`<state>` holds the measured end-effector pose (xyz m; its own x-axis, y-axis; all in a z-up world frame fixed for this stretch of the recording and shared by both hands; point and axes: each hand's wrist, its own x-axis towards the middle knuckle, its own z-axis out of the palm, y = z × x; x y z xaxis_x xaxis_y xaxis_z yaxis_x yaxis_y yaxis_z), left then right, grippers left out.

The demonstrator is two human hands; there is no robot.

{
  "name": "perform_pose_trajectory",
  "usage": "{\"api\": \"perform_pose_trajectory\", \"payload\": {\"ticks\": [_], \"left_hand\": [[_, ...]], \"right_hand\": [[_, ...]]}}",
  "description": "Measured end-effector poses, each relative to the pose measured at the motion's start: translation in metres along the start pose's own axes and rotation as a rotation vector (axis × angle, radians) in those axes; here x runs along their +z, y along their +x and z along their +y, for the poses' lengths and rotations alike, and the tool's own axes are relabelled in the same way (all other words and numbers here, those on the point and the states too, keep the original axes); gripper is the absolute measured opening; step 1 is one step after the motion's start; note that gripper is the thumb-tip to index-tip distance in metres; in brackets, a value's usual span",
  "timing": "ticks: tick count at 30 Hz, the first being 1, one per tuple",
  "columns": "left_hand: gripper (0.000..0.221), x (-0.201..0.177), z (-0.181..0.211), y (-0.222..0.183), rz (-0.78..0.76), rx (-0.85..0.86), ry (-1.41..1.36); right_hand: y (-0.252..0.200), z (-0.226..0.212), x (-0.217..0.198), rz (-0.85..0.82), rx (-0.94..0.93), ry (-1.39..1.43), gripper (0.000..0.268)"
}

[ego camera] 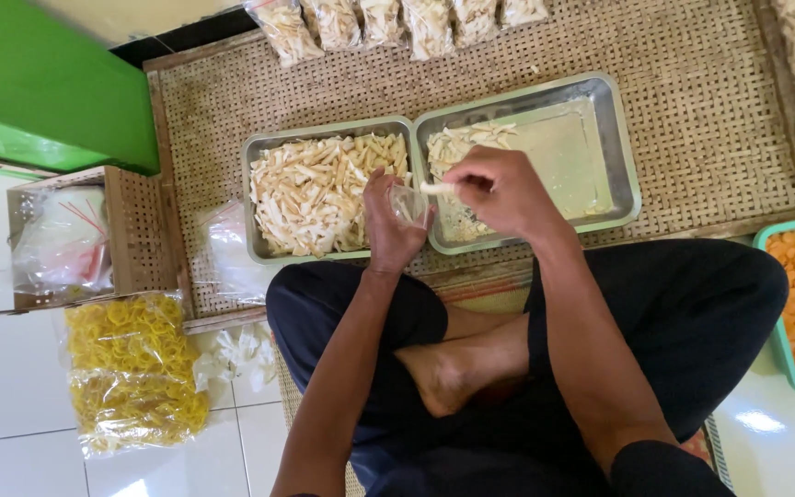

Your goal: The person sits cross-legged on a mat and packs shredded dried food from a metal tray into small clear plastic bags. They fill each bag by hand, then seal it and place it aside with other completed packages.

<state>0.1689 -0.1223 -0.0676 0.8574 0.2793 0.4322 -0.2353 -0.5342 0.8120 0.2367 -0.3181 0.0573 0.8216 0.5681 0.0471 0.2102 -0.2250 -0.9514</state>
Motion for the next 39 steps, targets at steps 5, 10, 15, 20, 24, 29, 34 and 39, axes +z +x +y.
{"api": "perform_pose_trajectory", "payload": {"ticks": [5, 10, 15, 20, 24, 29, 34, 39], "left_hand": [[0.074, 0.002, 0.000, -0.003, 0.007, 0.030, 0.015], [0.072, -0.001, -0.001, -0.005, 0.008, 0.012, -0.004], [0.076, 0.001, -0.004, -0.007, 0.023, -0.017, 0.000], [0.074, -0.001, -0.001, -0.005, -0.006, -0.048, -0.015], [0.077, -0.002, -0.007, -0.005, 0.024, -0.037, -0.035], [0.075, -0.004, -0.001, -0.005, 0.022, -0.029, -0.037], [0.083, 0.000, 0.006, 0.000, 0.039, -0.017, -0.017], [0.064, -0.007, 0.046, 0.018, -0.004, 0.035, 0.085]], "right_hand": [[0.016, 0.012, 0.023, -0.158, -0.018, -0.107, 0.020], [0.042, 0.101, 0.035, 0.088, 0.029, -0.076, 0.015], [0.057, 0.180, 0.051, 0.069, 0.292, -0.622, 0.026], [0.060, 0.188, 0.079, 0.053, 0.345, -0.692, 0.032], [0.058, 0.196, 0.082, 0.113, 0.367, -0.669, 0.022], [0.051, 0.213, 0.071, 0.247, 0.379, -0.495, 0.020], [0.042, 0.111, 0.038, 0.378, 0.245, -0.173, 0.023], [0.028, -0.009, -0.001, 0.068, 0.010, -0.191, 0.005]]}}
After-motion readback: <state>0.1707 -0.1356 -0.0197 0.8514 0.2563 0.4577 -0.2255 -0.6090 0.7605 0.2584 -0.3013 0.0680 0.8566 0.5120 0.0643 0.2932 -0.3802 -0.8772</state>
